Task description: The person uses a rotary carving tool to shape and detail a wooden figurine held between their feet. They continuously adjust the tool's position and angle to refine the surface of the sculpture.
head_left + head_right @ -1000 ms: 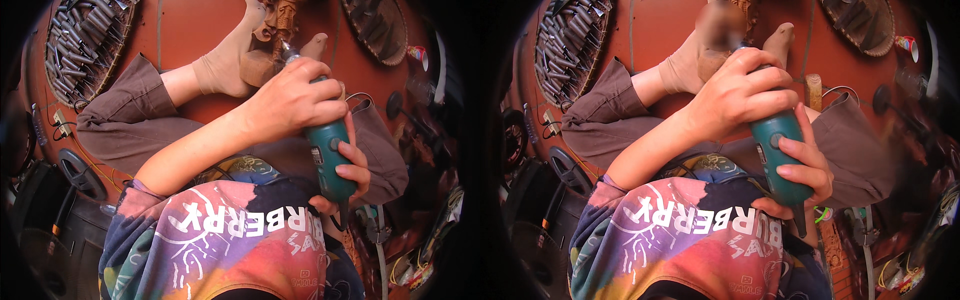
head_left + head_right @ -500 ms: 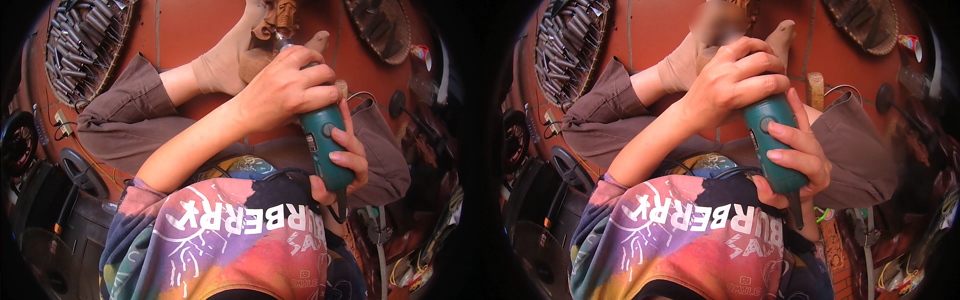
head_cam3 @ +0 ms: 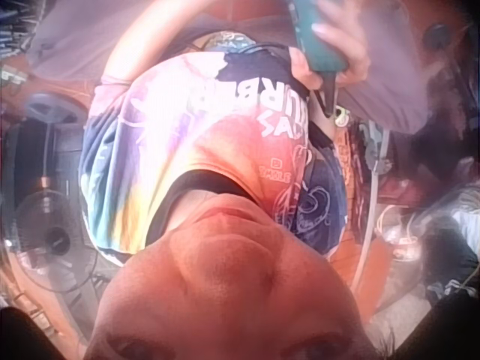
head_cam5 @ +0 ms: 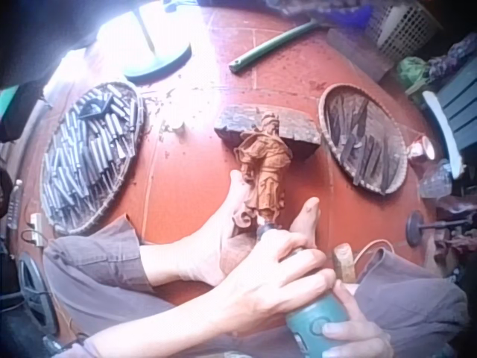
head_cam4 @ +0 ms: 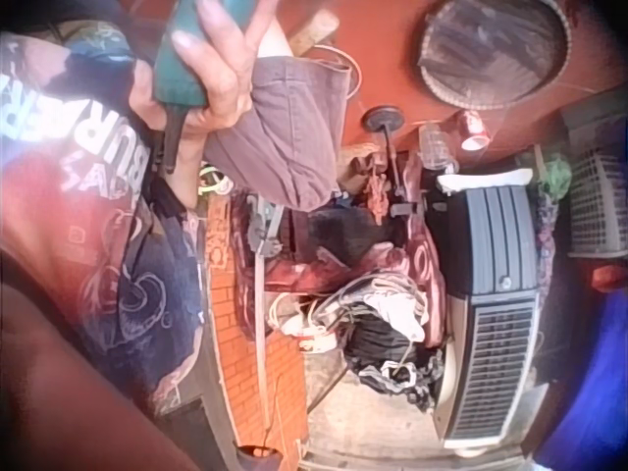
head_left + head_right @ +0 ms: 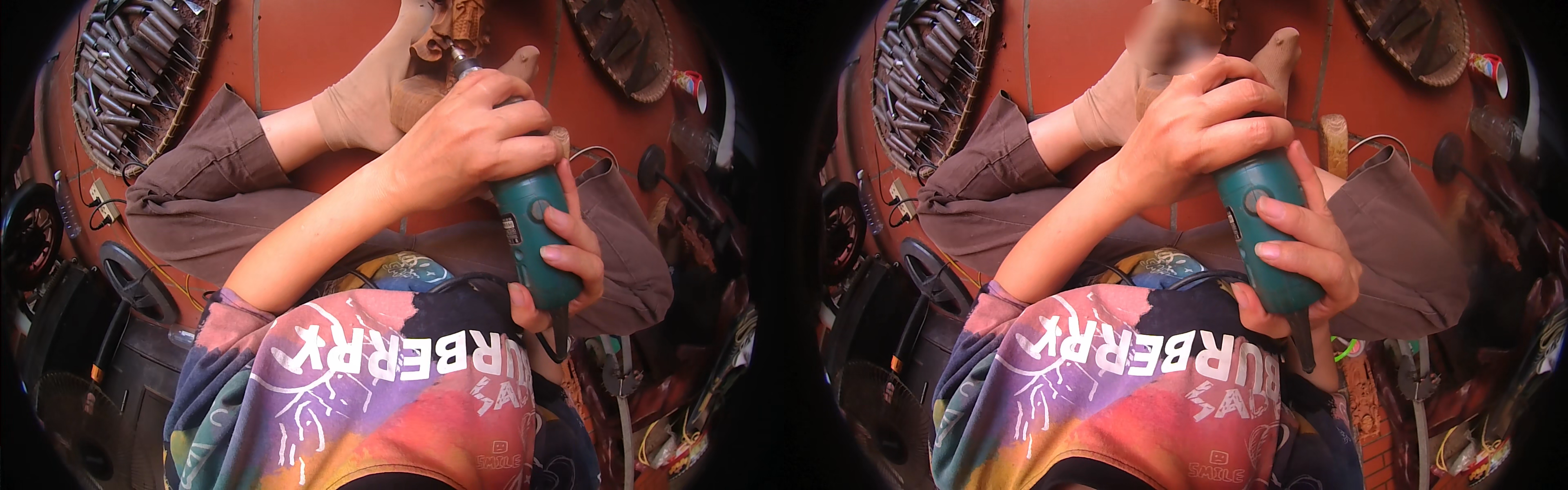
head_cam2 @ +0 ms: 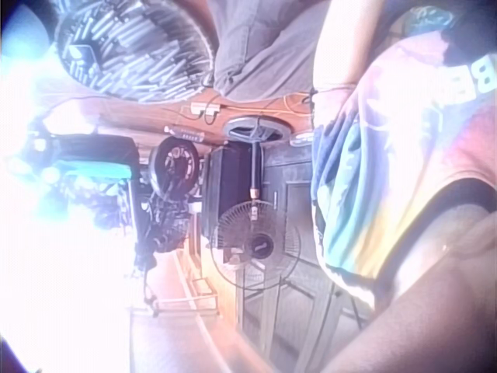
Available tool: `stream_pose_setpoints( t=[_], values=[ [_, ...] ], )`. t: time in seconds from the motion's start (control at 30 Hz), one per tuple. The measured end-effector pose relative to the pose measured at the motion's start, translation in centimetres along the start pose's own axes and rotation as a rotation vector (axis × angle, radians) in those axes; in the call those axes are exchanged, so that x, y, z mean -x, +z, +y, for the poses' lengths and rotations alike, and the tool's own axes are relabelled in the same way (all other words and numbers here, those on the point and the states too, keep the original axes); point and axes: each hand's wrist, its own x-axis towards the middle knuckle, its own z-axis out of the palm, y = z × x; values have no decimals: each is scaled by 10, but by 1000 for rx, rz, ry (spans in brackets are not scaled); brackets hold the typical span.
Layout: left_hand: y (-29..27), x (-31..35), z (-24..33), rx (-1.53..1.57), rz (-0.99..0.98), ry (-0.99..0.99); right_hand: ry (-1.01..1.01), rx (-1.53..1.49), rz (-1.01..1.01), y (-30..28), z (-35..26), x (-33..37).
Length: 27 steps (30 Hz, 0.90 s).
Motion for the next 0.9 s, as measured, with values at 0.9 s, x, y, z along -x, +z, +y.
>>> stream_pose_setpoints(
  t=[0.9],
  values=[
    [-3, 6, -1, 16, -43, 53, -9, 6, -17, 6, -6, 2]
  ],
)
